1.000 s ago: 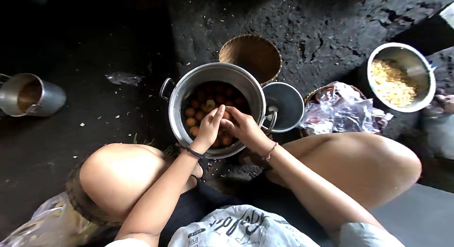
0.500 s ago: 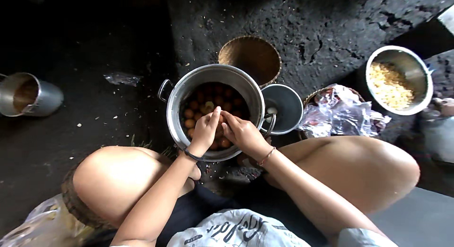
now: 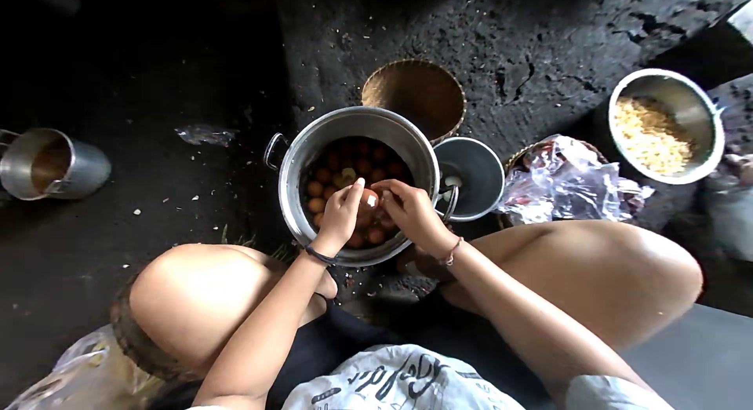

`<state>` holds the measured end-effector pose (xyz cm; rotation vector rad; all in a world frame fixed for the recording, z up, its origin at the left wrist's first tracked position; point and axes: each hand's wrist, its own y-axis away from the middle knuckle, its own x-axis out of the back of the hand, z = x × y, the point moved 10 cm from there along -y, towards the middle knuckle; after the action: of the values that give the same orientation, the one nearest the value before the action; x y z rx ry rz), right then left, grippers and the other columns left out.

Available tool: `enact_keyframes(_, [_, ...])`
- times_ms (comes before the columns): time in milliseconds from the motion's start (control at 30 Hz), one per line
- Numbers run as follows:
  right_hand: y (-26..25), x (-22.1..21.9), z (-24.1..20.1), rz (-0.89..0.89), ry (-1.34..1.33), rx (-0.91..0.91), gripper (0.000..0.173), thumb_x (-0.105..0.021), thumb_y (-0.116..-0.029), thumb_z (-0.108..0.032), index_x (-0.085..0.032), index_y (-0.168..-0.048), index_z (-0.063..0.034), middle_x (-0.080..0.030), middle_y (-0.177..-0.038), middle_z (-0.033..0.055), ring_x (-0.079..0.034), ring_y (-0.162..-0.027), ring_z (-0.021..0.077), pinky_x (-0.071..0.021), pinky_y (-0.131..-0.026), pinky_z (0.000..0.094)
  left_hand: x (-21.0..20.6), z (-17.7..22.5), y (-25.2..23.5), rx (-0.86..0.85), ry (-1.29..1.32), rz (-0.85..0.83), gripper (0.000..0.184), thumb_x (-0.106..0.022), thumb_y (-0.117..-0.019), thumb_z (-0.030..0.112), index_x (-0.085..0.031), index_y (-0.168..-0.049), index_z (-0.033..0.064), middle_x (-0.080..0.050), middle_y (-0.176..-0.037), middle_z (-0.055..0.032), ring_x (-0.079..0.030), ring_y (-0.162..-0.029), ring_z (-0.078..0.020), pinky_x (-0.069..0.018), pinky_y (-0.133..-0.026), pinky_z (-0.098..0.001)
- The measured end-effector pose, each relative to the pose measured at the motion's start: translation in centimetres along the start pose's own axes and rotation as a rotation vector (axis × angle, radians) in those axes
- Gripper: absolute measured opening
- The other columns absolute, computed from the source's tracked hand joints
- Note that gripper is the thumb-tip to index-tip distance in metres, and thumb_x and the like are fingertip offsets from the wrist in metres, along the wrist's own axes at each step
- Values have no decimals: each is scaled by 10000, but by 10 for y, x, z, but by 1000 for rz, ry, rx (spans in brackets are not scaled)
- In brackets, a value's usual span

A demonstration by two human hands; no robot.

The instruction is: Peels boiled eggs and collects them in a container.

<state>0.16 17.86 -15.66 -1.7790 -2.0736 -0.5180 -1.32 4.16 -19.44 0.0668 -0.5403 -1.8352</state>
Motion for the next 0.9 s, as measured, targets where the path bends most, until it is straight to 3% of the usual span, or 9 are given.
enact_keyframes(67, [-2, 1, -3, -21, 25, 61, 299, -523, -993, -19, -690, -1241, -20, -692, -1125, 135, -683, -964, 183, -581, -856, 341, 1, 0, -1, -19, 16, 10, 576, -316, -1093, 513, -693, -1012, 86, -641, -853, -58, -604, -741, -134, -516, -674, -346])
enact_keyframes(167, [-2, 1, -7, -45, -19, 71, 336, -483, -1050, -147, -660, -1316, -43, -688, -1219, 114, -673, -1070, 157, -556, -941, 327, 4, 0, 1, -30, 30, 26, 572, -318, -1092, 520, -697, -999, 103, -642, -844, -47, -605, -743, -127, -520, -684, -348])
enact_keyframes(233, [-1, -1, -9, -59, -85, 58, 332, -543, -1066, -252, -649, -1311, -54, -717, -1152, 84, -710, -943, 113, -600, -860, 305, 5, 2, 1, -50, 39, 38, 552, -326, -1096, 503, -703, -974, 118, -643, -826, -26, -599, -723, -110, -515, -668, -329])
enact_keyframes(300, [-1, -5, -10, -72, -120, 62, 326, -591, -1049, -263, -647, -1297, -58, -726, -1102, 70, -717, -872, 98, -617, -802, 285, 5, 3, 1, -68, 47, 48, 532, -340, -1095, 497, -691, -960, 121, -626, -800, -24, -590, -694, -107, -509, -637, -316])
enact_keyframes(467, [1, -10, -11, -57, -61, 56, 318, -551, -1063, -195, -638, -1325, -36, -713, -1164, 108, -726, -923, 135, -617, -846, 312, 4, 7, 4, -96, 17, 69, 508, -353, -1096, 483, -700, -986, 129, -632, -827, -7, -584, -724, -84, -501, -670, -308])
enact_keyframes(633, [5, -9, -16, 5, 54, 114, 323, -534, -1026, -121, -660, -1293, 9, -710, -1185, 157, -706, -1024, 191, -572, -915, 323, 0, 5, 3, -93, -35, 51, 480, -374, -1100, 445, -697, -1110, 89, -640, -888, -56, -596, -772, -126, -511, -715, -360])
enact_keyframes(733, [6, -9, -15, 1, 64, 110, 315, -531, -1024, -97, -659, -1290, 14, -714, -1160, 158, -708, -986, 190, -579, -891, 326, 0, 6, 3, -109, -55, 44, 471, -381, -1102, 427, -697, -1117, 78, -647, -903, -61, -600, -780, -129, -515, -726, -357])
enact_keyframes(833, [7, -7, -14, 13, 35, 144, 351, -487, -979, 9, -657, -1287, 19, -713, -1059, 152, -686, -846, 178, -582, -798, 321, 0, 3, 3, -80, -40, 31, 509, -350, -1100, 462, -685, -1131, 80, -646, -934, -66, -610, -816, -130, -522, -755, -366])
enact_keyframes(900, [6, -6, -10, -15, -8, 110, 360, -459, -991, 22, -656, -1293, 5, -718, -1056, 143, -691, -842, 171, -585, -792, 330, 1, 5, 2, -67, -54, 6, 529, -353, -1098, 470, -685, -1213, 74, -679, -1039, -99, -642, -915, -166, -533, -833, -422])
